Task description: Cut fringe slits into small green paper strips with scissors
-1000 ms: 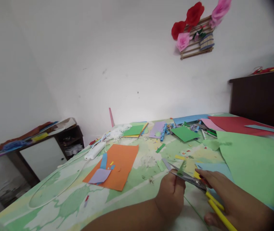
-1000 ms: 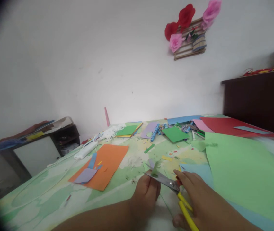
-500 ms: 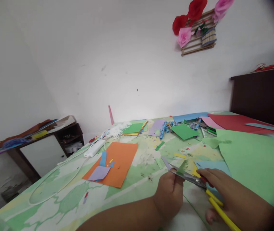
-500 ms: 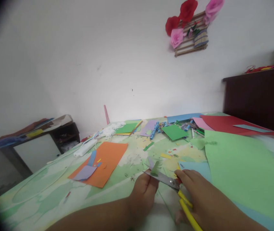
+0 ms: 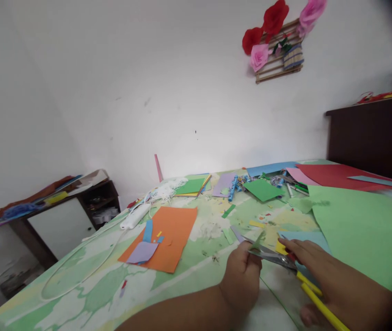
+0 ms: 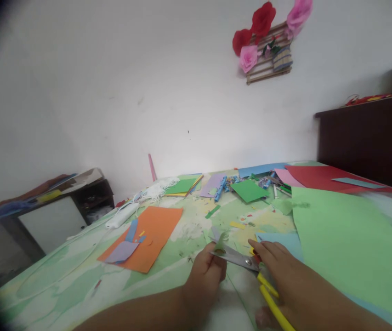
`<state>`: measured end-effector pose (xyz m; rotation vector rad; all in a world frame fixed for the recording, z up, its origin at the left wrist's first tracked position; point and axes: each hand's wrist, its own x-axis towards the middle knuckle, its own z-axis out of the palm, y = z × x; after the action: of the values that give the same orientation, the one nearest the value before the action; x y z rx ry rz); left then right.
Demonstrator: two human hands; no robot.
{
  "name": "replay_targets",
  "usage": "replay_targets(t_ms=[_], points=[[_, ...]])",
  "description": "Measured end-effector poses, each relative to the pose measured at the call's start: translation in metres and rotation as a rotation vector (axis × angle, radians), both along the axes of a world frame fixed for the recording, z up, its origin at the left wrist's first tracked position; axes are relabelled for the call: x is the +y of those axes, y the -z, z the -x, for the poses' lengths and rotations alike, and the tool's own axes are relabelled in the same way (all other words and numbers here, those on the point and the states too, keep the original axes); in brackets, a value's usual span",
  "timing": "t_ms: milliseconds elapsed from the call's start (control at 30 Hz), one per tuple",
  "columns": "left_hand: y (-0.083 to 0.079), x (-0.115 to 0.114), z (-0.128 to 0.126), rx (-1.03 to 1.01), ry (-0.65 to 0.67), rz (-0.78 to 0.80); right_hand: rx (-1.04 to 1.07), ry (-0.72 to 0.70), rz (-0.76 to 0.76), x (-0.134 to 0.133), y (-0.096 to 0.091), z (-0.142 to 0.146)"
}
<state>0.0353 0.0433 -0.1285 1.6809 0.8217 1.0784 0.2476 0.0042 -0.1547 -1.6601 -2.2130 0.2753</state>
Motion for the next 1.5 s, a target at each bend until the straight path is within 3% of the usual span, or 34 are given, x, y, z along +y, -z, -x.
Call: replay_targets(t_ms=[267, 667, 933, 1267, 1500], points=[[-0.008, -0.001, 0.001, 0.074, -0.002, -0.11, 0.009, -0.01, -0.048, 0.005, 0.014, -0.005], [-0.006, -0.002, -0.001, 0.021, 0.049, 0.115, 0.147, -0.032, -0.094, 0.006, 0.014, -0.007], [-0.011, -0.001, -0.001, -0.001, 0.006, 0.189, 0.281, -0.054, -0.036, 0.008, 0.013, -0.009], [-0.009, 0.002, -0.004, -0.053, -0.019, 0.259, 0.316, -0.033, 0.018, 0.007, 0.005, -0.01], [-0.007, 0.004, -0.001, -0.096, 0.041, 0.333, 0.293, -0.047, -0.005, 0.009, 0.009, -0.012]])
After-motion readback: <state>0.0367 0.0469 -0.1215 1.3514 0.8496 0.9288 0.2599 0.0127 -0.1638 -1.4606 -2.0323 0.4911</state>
